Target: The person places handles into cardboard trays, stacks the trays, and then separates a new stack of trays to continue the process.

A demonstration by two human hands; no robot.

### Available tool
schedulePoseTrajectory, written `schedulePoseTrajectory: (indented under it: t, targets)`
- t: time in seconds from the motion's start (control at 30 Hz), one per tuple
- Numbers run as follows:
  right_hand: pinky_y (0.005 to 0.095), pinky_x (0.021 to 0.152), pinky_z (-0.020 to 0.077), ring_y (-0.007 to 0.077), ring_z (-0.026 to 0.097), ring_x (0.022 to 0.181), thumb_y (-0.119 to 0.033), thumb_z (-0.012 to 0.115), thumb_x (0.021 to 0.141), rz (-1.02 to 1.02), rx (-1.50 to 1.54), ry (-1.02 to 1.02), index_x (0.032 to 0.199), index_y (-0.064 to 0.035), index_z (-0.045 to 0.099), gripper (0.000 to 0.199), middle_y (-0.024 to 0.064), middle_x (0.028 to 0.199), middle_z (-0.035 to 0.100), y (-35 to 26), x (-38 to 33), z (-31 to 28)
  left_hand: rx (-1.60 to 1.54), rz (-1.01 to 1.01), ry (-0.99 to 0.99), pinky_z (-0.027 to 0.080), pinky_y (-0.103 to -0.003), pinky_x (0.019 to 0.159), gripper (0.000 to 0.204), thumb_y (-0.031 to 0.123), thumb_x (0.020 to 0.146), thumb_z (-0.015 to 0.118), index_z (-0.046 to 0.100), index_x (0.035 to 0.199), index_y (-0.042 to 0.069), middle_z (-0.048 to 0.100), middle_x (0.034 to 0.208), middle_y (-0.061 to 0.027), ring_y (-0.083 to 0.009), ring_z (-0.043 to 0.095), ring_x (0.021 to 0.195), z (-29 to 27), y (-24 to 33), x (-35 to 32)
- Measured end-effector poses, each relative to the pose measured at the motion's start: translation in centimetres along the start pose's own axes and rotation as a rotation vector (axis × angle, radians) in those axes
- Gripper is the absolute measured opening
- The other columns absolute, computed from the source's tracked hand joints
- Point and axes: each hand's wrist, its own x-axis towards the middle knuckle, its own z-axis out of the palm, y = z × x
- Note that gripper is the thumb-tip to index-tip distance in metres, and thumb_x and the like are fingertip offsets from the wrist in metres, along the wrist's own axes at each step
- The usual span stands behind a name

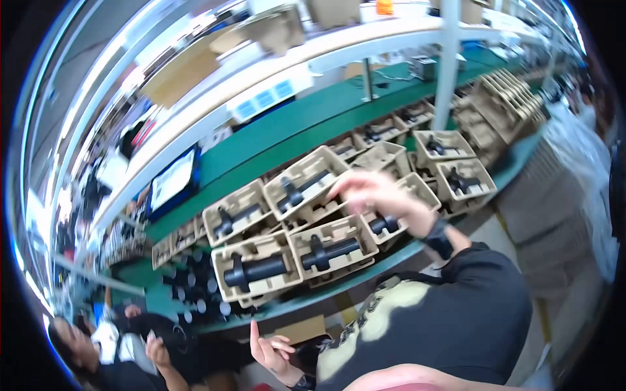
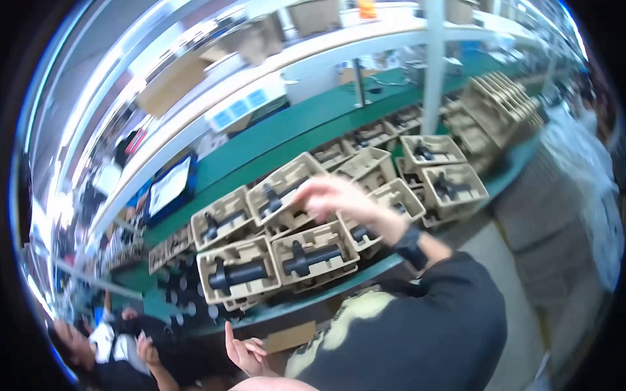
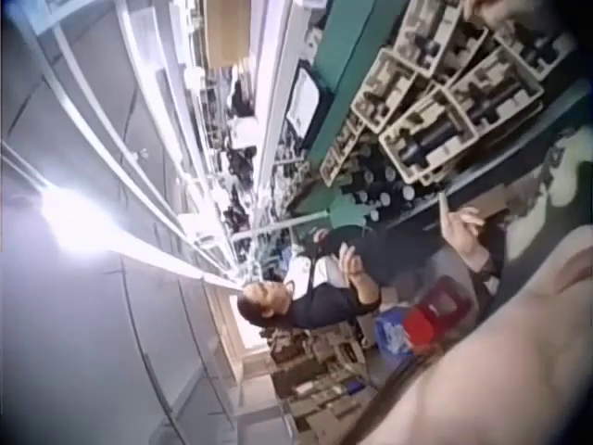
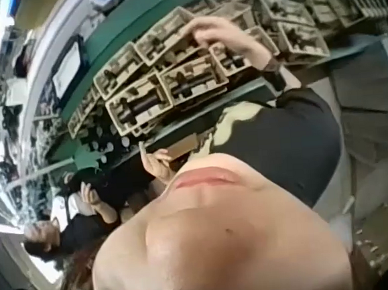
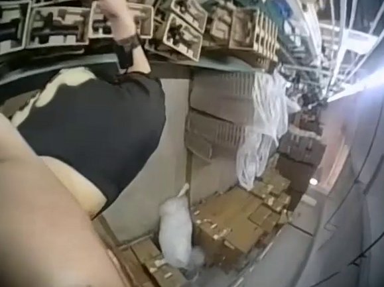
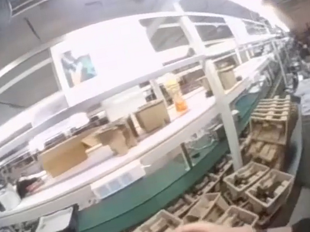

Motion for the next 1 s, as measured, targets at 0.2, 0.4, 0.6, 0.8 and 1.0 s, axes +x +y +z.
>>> schedulePoseTrajectory:
  t: [0.2,0.4,0.6,0.8,1.0]
  targets:
    - [0.0198,0.059,0.042,0.0047,0.051,0.065,-0.013,0.053,0.091,-0.237,-0.453,0.617,0.111,-0.0006,0.06,0.025,-0.0022,0.074,0.054,-10.0,-12.9,-15.4,-0.13,-0.029,-0.339,0.054,-0.036,0.069,0.043,0.021,0.101,0.045,0.043,0.14,0.001,0.068,0.079,-0.0193,-0.0183,0.06,0.057,9.5,-2.3,5.4]
    - [0.0203,0.065,0.0435,0.004,0.054,0.074,-0.021,0.055,0.092,-0.326,-0.942,0.9,0.115,-0.0033,0.061,0.029,-0.0025,0.079,0.056,-17.7,-16.8,-32.3,-0.185,0.081,-0.729,0.055,-0.042,0.074,0.043,0.016,0.097,0.052,0.046,0.138,0.004,0.068,0.09,-0.0243,-0.0255,0.064,0.069,18.8,-3.4,6.5]
    - [0.0267,0.075,0.0485,0.0143,0.061,0.083,-0.019,0.057,0.09,-0.298,-1.183,1.02,0.117,-0.0046,0.062,0.031,0.0043,0.091,0.065,-19.4,-12.8,-50.2,-0.193,0.026,-0.613,0.055,-0.047,0.076,0.043,0.019,0.096,0.056,0.048,0.135,0.003,0.068,0.092,-0.0241,-0.0275,0.065,0.069,23.7,-8.9,5.8]
    - [0.0383,0.091,0.0473,0.0289,0.058,0.109,-0.025,0.063,0.083,-0.133,-1.542,1.258,0.126,-0.0087,0.059,0.046,0.0152,0.12,0.061,-24.1,-11.1,-66.4,-0.241,-0.147,-0.749,0.047,-0.041,0.094,0.05,0.023,0.097,0.056,0.041,0.142,0.006,0.044,0.143,-0.013,-0.029,0.053,0.119,30.2,-7.9,5.9]
    - [0.0411,0.114,0.0269,0.0351,0.032,0.138,-0.037,0.068,0.077,0.069,-1.53,0.707,0.143,-0.0155,0.043,0.074,0.0154,0.147,0.04,-24.3,-11.0,-76.2,-0.124,0.064,-0.537,0.057,-0.04,0.065,0.053,0.023,0.094,0.059,0.042,0.141,0.005,0.067,0.094,-0.0272,-0.032,0.067,0.078,32.5,-9.7,3.8]
